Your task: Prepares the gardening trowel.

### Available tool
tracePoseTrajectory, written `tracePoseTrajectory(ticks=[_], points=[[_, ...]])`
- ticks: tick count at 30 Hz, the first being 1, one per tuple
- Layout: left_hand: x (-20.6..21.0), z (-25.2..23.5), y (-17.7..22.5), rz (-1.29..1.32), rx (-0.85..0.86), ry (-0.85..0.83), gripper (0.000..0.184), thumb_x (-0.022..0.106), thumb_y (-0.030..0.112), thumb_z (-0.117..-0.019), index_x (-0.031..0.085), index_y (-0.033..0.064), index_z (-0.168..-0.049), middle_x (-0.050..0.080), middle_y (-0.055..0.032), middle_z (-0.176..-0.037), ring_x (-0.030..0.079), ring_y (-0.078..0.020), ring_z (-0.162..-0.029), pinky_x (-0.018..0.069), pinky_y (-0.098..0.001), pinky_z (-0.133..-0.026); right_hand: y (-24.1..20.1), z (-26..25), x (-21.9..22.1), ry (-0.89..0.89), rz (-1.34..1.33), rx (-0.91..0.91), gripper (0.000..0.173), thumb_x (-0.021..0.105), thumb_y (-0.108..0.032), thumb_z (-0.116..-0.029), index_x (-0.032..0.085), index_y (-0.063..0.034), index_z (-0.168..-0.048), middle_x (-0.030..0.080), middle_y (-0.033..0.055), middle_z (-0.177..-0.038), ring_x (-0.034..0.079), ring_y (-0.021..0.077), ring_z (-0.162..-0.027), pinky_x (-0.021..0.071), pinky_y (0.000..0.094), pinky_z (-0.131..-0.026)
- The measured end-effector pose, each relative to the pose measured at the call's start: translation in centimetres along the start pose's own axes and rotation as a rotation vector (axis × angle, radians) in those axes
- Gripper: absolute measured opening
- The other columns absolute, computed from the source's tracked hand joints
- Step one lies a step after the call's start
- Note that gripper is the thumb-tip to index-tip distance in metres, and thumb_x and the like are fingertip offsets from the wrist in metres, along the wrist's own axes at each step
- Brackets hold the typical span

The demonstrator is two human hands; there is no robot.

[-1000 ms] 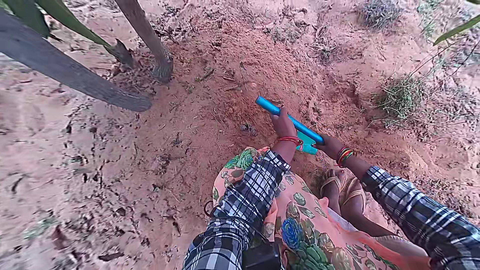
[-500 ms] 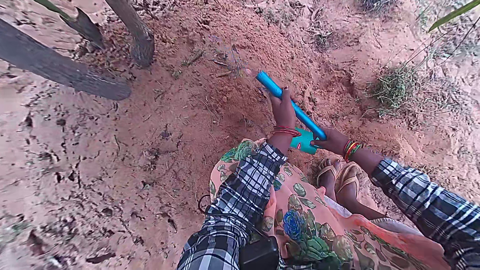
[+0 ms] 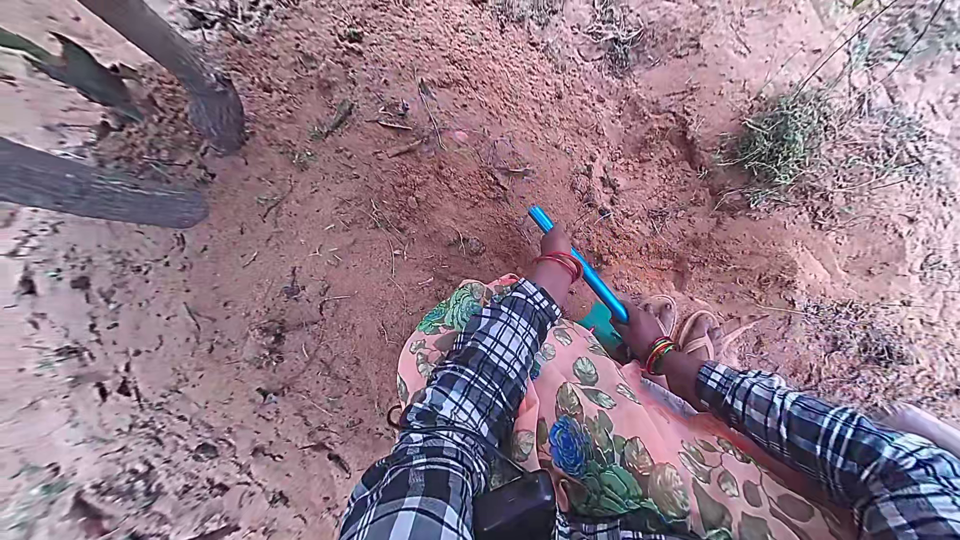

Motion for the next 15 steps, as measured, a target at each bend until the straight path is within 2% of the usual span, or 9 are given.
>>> tracePoseTrajectory(ticks=[2,4,6,7,8,10,12,14,15], points=[[0.4,0.6,-0.9,-0.032,0.003,-0.030,0.025,0.043,0.023,-0.1104,0.052,0.0040,-0.124,0.049,-0.0054,-0.089,0.051,-0.0146,-0.070,0.0493,-0.0295,-0.066,1.3,0.4,1.6,0.027,-0.081,-0.001,0.047,0.057,-0.024,-0.1043,0.052,-0.0041,-0.147,0.068,0.0248,-0.123,0.066,0.0400,-0.115,0.0484,0.0590,-0.101],[0.7,1.6,-1.0,-0.036,-0.009,-0.066,0.031,0.043,0.024,-0.1119,0.051,0.0016,-0.131,0.049,-0.0077,-0.096,0.053,-0.0165,-0.077,0.0497,-0.0301,-0.071,2.0,0.6,1.8,0.056,-0.110,-0.011,0.046,0.058,-0.025,-0.1042,0.054,-0.0041,-0.145,0.069,0.0236,-0.121,0.067,0.0390,-0.113,0.0492,0.0586,-0.100],[0.6,1.8,-1.1,-0.043,-0.013,-0.087,0.026,0.043,0.024,-0.1113,0.053,0.0032,-0.124,0.048,-0.0053,-0.092,0.051,-0.0154,-0.074,0.0482,-0.0297,-0.068,2.1,0.6,2.1,0.078,-0.125,-0.039,0.044,0.058,-0.024,-0.1044,0.055,-0.0029,-0.143,0.070,0.0233,-0.118,0.068,0.0379,-0.111,0.0495,0.0574,-0.099],[0.6,1.7,-1.4,-0.050,-0.012,-0.094,0.021,0.044,0.024,-0.1102,0.053,0.0056,-0.114,0.047,-0.0031,-0.086,0.049,-0.0136,-0.068,0.0470,-0.0282,-0.063,2.3,0.6,2.2,0.089,-0.131,-0.051,0.043,0.058,-0.024,-0.1043,0.056,-0.0024,-0.142,0.070,0.0228,-0.116,0.068,0.0368,-0.109,0.0498,0.0562,-0.099],[0.6,1.6,-1.6,-0.043,-0.014,-0.104,0.020,0.045,0.023,-0.1095,0.053,0.0055,-0.113,0.047,-0.0029,-0.084,0.049,-0.0135,-0.066,0.0467,-0.0287,-0.061,2.5,0.6,2.3,0.103,-0.137,-0.063,0.042,0.059,-0.024,-0.1038,0.057,-0.0019,-0.139,0.071,0.0223,-0.114,0.069,0.0359,-0.107,0.0503,0.0557,-0.097],[0.5,2.3,-1.6,-0.059,-0.021,-0.119,0.022,0.044,0.023,-0.1100,0.052,0.0044,-0.119,0.047,-0.0037,-0.086,0.049,-0.0139,-0.067,0.0469,-0.0296,-0.062,2.7,0.6,2.3,0.119,-0.144,-0.076,0.041,0.060,-0.024,-0.1035,0.058,-0.0008,-0.137,0.071,0.0227,-0.110,0.069,0.0361,-0.103,0.0507,0.0559,-0.095],[-0.2,4.2,-0.9,-0.153,-0.032,-0.129,0.034,0.041,0.031,-0.1103,0.051,0.0054,-0.130,0.048,-0.0065,-0.092,0.049,-0.0166,-0.072,0.0458,-0.0338,-0.065,2.3,0.6,2.1,0.125,-0.156,-0.084,0.040,0.061,-0.022,-0.1032,0.059,0.0006,-0.137,0.071,0.0236,-0.109,0.069,0.0366,-0.101,0.0511,0.0563,-0.094],[-0.5,4.9,-0.2,-0.215,-0.010,-0.125,0.041,0.039,0.037,-0.1103,0.050,0.0070,-0.135,0.052,-0.0085,-0.094,0.050,-0.0186,-0.074,0.0452,-0.0370,-0.065,1.5,0.8,1.5,0.145,-0.177,-0.092,0.038,0.062,-0.020,-0.1031,0.060,0.0016,-0.134,0.070,0.0239,-0.108,0.069,0.0359,-0.100,0.0513,0.0550,-0.094],[-0.3,4.7,0.5,-0.187,0.011,-0.134,0.042,0.040,0.037,-0.1106,0.048,0.0070,-0.139,0.054,-0.0103,-0.098,0.051,-0.0200,-0.078,0.0462,-0.0385,-0.069,0.9,0.8,1.0,0.155,-0.182,-0.098,0.037,0.061,-0.020,-0.1032,0.061,0.0018,-0.133,0.070,0.0237,-0.107,0.069,0.0355,-0.099,0.0513,0.0545,-0.093]])
Point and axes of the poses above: each hand's wrist, its own z-axis away from the middle knuckle, its own x-axis out of the palm, y = z × x, the point moved 7 cm from there along -z, towards the middle knuckle
